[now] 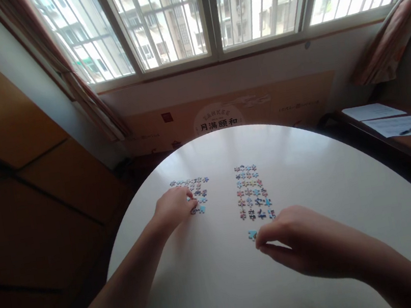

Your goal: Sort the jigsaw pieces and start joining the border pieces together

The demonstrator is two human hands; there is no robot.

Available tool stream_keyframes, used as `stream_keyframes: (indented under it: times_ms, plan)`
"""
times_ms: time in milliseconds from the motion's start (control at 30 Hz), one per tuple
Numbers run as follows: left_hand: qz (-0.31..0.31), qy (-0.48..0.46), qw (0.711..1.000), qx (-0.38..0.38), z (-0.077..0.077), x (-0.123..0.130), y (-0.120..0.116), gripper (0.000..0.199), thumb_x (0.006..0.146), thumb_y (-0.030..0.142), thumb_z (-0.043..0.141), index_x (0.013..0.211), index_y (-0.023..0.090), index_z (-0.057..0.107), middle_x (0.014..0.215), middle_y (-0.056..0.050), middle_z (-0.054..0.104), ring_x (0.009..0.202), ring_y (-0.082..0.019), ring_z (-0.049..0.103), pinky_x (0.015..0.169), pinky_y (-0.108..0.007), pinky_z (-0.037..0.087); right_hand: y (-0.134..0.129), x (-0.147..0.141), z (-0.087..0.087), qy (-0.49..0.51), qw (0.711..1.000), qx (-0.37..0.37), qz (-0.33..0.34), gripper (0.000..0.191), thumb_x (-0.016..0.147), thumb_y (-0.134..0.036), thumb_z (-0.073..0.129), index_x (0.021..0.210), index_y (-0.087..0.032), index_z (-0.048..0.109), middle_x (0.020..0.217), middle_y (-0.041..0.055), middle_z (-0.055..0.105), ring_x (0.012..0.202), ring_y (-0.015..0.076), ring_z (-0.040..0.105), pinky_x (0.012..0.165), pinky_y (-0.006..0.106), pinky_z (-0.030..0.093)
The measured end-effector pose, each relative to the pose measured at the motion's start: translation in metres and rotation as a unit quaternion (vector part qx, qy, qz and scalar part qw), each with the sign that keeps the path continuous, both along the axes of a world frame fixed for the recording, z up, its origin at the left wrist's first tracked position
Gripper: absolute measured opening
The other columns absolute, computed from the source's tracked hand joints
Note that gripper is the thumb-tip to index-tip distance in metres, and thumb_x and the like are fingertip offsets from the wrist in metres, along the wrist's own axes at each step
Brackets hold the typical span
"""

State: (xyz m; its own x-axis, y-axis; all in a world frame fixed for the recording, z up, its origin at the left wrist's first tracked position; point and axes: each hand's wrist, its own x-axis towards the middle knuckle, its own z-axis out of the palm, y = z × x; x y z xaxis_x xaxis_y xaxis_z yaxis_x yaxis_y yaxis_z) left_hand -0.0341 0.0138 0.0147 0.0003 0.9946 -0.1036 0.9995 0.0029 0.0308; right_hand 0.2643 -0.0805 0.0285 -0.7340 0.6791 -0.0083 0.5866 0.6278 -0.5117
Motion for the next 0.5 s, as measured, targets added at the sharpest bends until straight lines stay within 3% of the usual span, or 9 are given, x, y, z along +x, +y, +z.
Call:
stream_keyframes:
  times_ms: [500]
  plan:
    - [0.003, -0.024, 1.000, 0.005, 0.0040, 0.0009, -0.0010, 0.018, 0.080, 0.031, 0.068, 0.094, 0.023, 0.074, 0.111, -0.007, 0.074, 0.102, -0.027, 0.067, 0.076, -0.032, 0.050, 0.0007, 0.0033, 0.0055, 0.010, 1.000, 0.004, -0.004, 0.021, 0.098, -0.027, 0.053, 0.103, -0.026, 0.074, 0.079, 0.0018, 0.074, 0.068, 0.0148, 0.068, 0.060, 0.025, 0.040]
